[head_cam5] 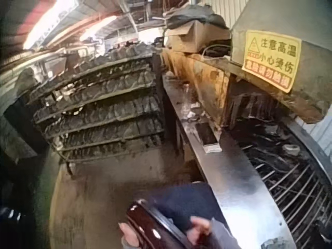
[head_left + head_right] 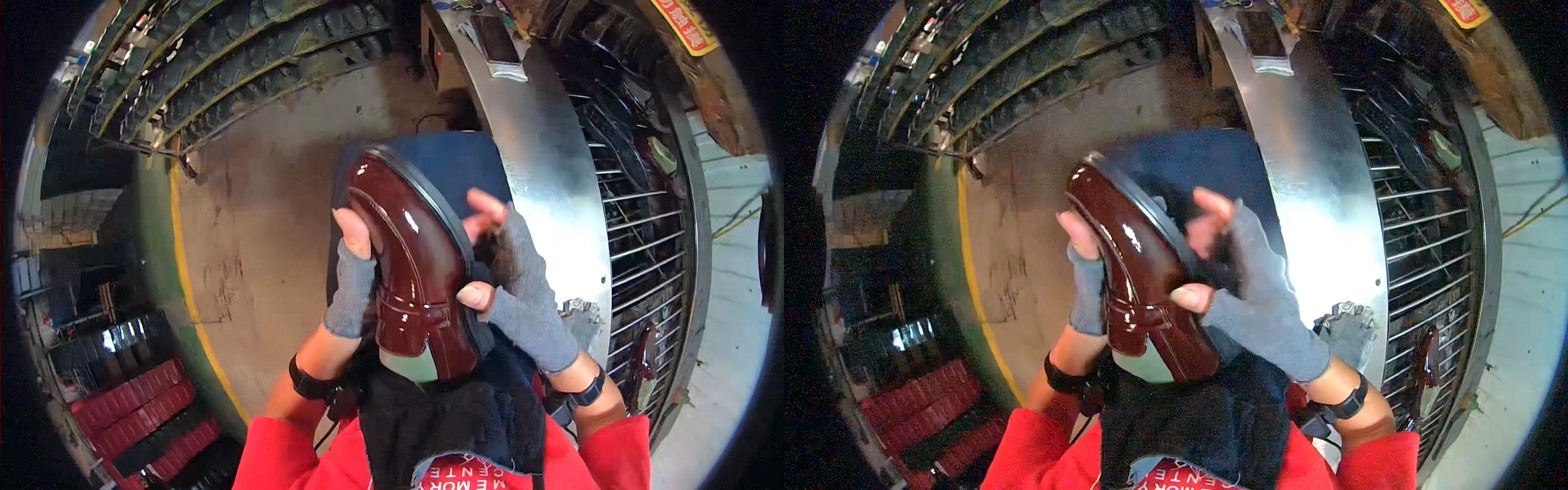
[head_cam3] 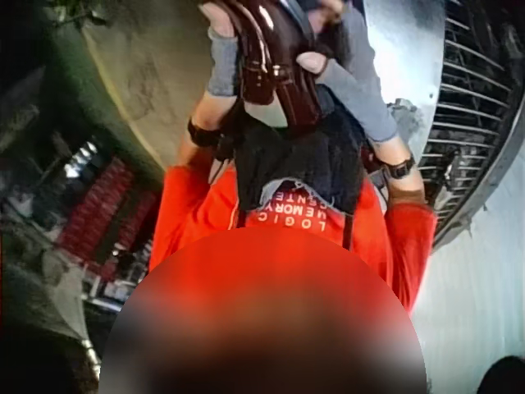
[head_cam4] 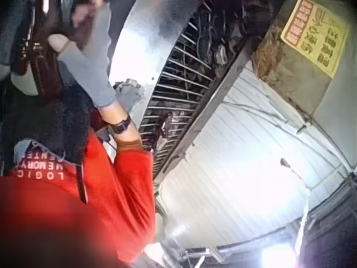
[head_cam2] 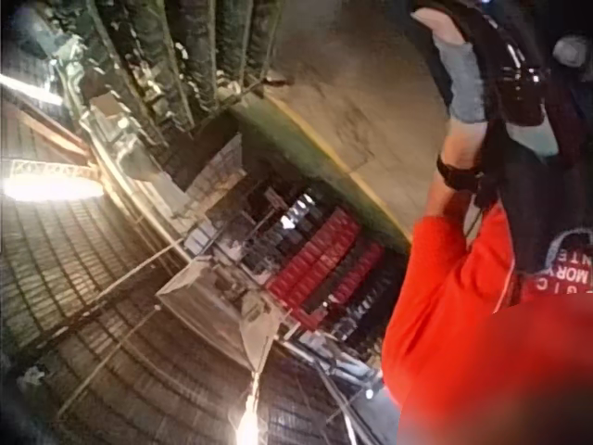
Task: Buffing and cleaning finished shoes before placing them on a conveyor belt.
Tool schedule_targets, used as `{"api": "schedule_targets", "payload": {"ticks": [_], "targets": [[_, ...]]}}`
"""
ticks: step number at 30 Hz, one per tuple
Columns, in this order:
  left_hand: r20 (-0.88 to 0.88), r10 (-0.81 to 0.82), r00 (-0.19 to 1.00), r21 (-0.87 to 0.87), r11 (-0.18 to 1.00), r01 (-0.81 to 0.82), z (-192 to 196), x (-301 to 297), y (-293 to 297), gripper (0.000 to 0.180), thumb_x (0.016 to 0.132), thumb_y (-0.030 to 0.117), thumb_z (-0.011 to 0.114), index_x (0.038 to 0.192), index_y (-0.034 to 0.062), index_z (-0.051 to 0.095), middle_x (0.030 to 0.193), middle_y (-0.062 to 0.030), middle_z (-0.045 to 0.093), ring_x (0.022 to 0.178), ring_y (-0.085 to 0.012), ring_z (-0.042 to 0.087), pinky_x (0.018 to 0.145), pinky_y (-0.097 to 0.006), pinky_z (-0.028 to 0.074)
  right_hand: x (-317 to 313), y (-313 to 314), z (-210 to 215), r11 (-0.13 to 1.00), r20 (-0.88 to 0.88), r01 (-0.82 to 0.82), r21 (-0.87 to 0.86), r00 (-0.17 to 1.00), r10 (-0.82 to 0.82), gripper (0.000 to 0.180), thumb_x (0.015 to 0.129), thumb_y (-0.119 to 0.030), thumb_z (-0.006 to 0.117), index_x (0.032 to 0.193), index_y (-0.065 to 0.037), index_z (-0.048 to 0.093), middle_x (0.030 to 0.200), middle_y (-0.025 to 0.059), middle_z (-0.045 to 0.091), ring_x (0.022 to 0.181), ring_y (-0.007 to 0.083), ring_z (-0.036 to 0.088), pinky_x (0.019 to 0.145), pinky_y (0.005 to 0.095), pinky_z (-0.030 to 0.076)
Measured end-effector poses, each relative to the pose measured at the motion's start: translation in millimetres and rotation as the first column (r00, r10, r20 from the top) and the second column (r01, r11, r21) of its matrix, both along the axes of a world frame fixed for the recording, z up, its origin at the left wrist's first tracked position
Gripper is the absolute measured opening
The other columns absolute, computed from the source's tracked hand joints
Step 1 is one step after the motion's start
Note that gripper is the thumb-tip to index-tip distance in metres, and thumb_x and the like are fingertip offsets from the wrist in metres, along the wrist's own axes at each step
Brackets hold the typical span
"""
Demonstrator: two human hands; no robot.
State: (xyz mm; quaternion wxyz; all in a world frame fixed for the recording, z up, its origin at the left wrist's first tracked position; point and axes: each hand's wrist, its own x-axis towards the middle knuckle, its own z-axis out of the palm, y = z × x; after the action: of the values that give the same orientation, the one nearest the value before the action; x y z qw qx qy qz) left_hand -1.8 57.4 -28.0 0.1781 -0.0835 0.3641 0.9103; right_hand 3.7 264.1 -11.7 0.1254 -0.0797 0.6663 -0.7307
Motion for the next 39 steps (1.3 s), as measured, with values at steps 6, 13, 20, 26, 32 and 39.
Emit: {"api": "schedule_targets", "payload": {"ticks": [6, 13, 20, 26, 32, 39], "targets": [[-0.1, 0.037, 0.994, -0.283, 0.957, -0.065, 22, 17, 9, 0.097, 0.094, 0.083, 0.044, 0.154, 0.0061, 0.044, 0.145, -0.0137, 0.058, 0.129, -0.0273, 0.061, 0.108, -0.044, 0.052, 1, -23, 28, 0.97, -0.404, 0.109, 0.216, 0.914, -0.013, 0.099, 0.082, -0.028, 0.087, 0.161, 0.0, 0.035, 0.146, 0.0244, 0.055, 0.133, 0.0348, 0.059, 0.112, 0.0403, 0.046], [-0.219, 0.016, 0.976, -0.599, 0.787, -0.147, 8, 37, 6, 0.101, 0.089, 0.075, 0.068, 0.158, 0.0085, 0.038, 0.153, -0.0145, 0.052, 0.137, -0.0316, 0.056, 0.114, -0.048, 0.049, -33, -11, 72, 0.979, -0.419, -0.06, 0.197, 0.897, 0.139, 0.078, 0.086, -0.022, 0.081, 0.153, 0.002, 0.047, 0.137, 0.0209, 0.064, 0.124, 0.0327, 0.066, 0.104, 0.0377, 0.051], [-0.262, 0.131, 0.956, -0.623, 0.734, -0.271, 25, 42, 13, 0.091, 0.096, 0.059, 0.07, 0.156, -0.0022, 0.039, 0.146, -0.0172, 0.058, 0.133, -0.0289, 0.058, 0.113, -0.042, 0.046, -29, -13, 72, 0.969, -0.265, -0.089, 0.231, 0.953, 0.151, 0.072, 0.086, -0.021, 0.082, 0.149, -0.001, 0.052, 0.135, 0.0188, 0.065, 0.123, 0.0283, 0.066, 0.105, 0.0383, 0.051], [-0.488, -0.36, 0.795, -0.735, 0.661, -0.151, 76, -11, -23, 0.092, 0.102, 0.074, 0.044, 0.15, -0.003, 0.052, 0.15, -0.0168, 0.056, 0.137, -0.0289, 0.055, 0.12, -0.043, 0.036, 10, -4, -15, 0.866, 0.453, 0.053, -0.497, 0.867, 0.207, 0.089, 0.093, -0.054, 0.073, 0.158, -0.005, 0.039, 0.154, 0.0175, 0.053, 0.137, 0.0304, 0.057, 0.116, 0.046, 0.047], [-0.591, -0.299, 0.75, -0.457, 0.89, -0.005, 63, -91, 10, 0.068, 0.114, 0.055, 0.031, 0.102, -0.0002, 0.069, 0.108, -0.0114, 0.065, 0.109, -0.0206, 0.06, 0.103, -0.034, 0.045, -31, -11, -67, 0.141, 0.199, 0.142, -0.98, 0.638, 0.744, 0.086, 0.086, -0.051, 0.076, 0.146, 0.005, 0.051, 0.138, 0.0303, 0.063, 0.122, 0.0421, 0.066, 0.107, 0.0527, 0.055], [-0.281, -0.177, 0.943, -0.446, 0.894, 0.035, 46, -82, 28, 0.052, 0.11, 0.044, 0.054, 0.078, 0.0041, 0.065, 0.09, -0.0069, 0.064, 0.091, -0.0154, 0.059, 0.087, -0.029, 0.047, -10, 8, -79, 0.643, 0.557, 0.12, -0.757, 0.633, 0.538, 0.1, 0.083, -0.062, 0.076, 0.147, 0.01, 0.047, 0.141, 0.0358, 0.058, 0.123, 0.0493, 0.064, 0.107, 0.0578, 0.054]]}}
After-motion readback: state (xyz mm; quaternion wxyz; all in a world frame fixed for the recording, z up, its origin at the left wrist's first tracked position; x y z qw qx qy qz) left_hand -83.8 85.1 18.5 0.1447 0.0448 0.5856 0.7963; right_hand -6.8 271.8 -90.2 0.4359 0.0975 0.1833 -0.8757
